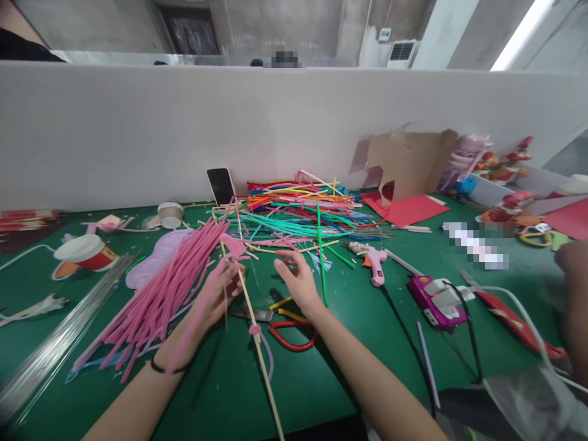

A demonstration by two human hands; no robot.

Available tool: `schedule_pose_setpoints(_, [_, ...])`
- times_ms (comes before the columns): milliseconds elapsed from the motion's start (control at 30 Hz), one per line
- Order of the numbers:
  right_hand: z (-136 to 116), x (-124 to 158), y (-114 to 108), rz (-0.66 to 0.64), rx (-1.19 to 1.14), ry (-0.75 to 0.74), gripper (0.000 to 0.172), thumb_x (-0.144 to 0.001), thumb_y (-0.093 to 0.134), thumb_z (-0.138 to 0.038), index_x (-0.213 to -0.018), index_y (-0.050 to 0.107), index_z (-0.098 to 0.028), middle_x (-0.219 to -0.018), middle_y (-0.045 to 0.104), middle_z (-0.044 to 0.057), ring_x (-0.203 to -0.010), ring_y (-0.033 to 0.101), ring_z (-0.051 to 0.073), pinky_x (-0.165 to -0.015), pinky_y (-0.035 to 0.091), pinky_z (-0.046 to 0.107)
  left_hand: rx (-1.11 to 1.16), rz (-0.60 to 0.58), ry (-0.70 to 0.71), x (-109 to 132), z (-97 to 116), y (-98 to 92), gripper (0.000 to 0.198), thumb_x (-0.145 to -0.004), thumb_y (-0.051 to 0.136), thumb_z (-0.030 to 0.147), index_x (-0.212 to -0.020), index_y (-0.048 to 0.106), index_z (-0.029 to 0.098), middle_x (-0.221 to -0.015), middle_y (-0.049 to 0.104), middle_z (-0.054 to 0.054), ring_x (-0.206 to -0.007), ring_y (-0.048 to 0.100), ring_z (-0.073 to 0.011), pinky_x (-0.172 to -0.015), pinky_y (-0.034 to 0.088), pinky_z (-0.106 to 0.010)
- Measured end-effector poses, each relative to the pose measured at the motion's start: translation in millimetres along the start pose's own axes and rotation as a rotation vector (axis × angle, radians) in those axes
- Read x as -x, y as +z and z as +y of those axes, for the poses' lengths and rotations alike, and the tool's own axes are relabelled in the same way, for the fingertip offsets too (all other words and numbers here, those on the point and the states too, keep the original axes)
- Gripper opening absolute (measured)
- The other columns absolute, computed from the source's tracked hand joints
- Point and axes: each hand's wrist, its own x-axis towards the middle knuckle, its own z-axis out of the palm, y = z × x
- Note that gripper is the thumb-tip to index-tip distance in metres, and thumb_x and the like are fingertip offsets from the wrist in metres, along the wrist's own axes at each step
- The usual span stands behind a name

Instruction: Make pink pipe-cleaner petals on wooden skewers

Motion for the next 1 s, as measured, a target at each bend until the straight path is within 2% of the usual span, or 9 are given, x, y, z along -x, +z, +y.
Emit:
schedule_pose_setpoints(167, [-3.6,11.8,13.5,-0.325,0.058,0.08,0.038,-0.078,0.063,-0.055,-0.081,0.071,-0.018,-0.072,0.066,0.002,-0.064,0.055,0.013,-0.059,0.042,0.024,-0.122,0.014,0.083,2.3,1.6,7.1,0.032,-0.066,0.08,0.042,-0.072,0.066,0.014,-0.049,0.056,0.003,-0.039,0.046,-0.0059,-0.036,0.033,-0.016])
schedule_pose_setpoints(233, [-5.7,16.9,20.1,-0.395,0.044,0.106,0.039,-0.075,0.067,-0.055,-0.076,0.07,-0.017,-0.065,0.063,0.0,-0.055,0.052,0.01,-0.053,0.039,0.022,-0.147,0.022,0.11,5.2,3.8,11.4,0.03,-0.066,0.08,0.04,-0.071,0.067,0.014,-0.049,0.057,0.003,-0.04,0.048,-0.0068,-0.037,0.034,-0.017])
schedule_pose_setpoints(500, [-17.0,25.6,25.0,-0.404,0.046,0.241,0.043,-0.077,0.063,-0.058,-0.086,0.068,-0.017,-0.045,0.054,-0.005,-0.031,0.04,0.007,-0.032,0.028,0.018,-0.038,0.05,0.123,15.6,14.0,22.8,0.031,-0.069,0.077,0.039,-0.082,0.072,0.011,-0.057,0.059,0.0,-0.051,0.05,-0.0074,-0.044,0.036,-0.017])
schedule_pose_setpoints(667, [-11.8,26.2,26.8,-0.419,0.074,0.215,0.04,-0.077,0.064,-0.056,-0.089,0.069,-0.018,-0.045,0.054,-0.005,-0.034,0.046,0.009,-0.034,0.031,0.019,0.006,0.063,0.128,16.8,18.0,26.0,0.024,-0.07,0.075,0.034,-0.076,0.069,0.012,-0.058,0.056,0.002,-0.051,0.049,-0.007,-0.045,0.036,-0.017])
schedule_pose_setpoints(800, [-15.8,29.4,31.9,-0.376,0.145,0.152,0.039,-0.078,0.065,-0.053,-0.092,0.072,-0.018,-0.045,0.054,-0.005,-0.034,0.043,0.008,-0.035,0.031,0.02,0.075,0.115,0.122,16.8,18.9,25.6,0.019,-0.069,0.072,0.032,-0.073,0.067,0.014,-0.066,0.057,0.001,-0.053,0.049,-0.0066,-0.047,0.037,-0.017])
schedule_pose_setpoints(1000, [-19.4,35.8,35.5,-0.374,0.162,0.145,0.041,-0.078,0.065,-0.052,-0.1,0.073,-0.019,-0.049,0.054,-0.004,-0.04,0.047,0.01,-0.039,0.035,0.021,0.079,0.126,0.114,17.5,18.9,25.0,0.023,-0.07,0.074,0.034,-0.074,0.064,0.015,-0.072,0.057,0.0,-0.057,0.049,-0.0072,-0.046,0.036,-0.017])
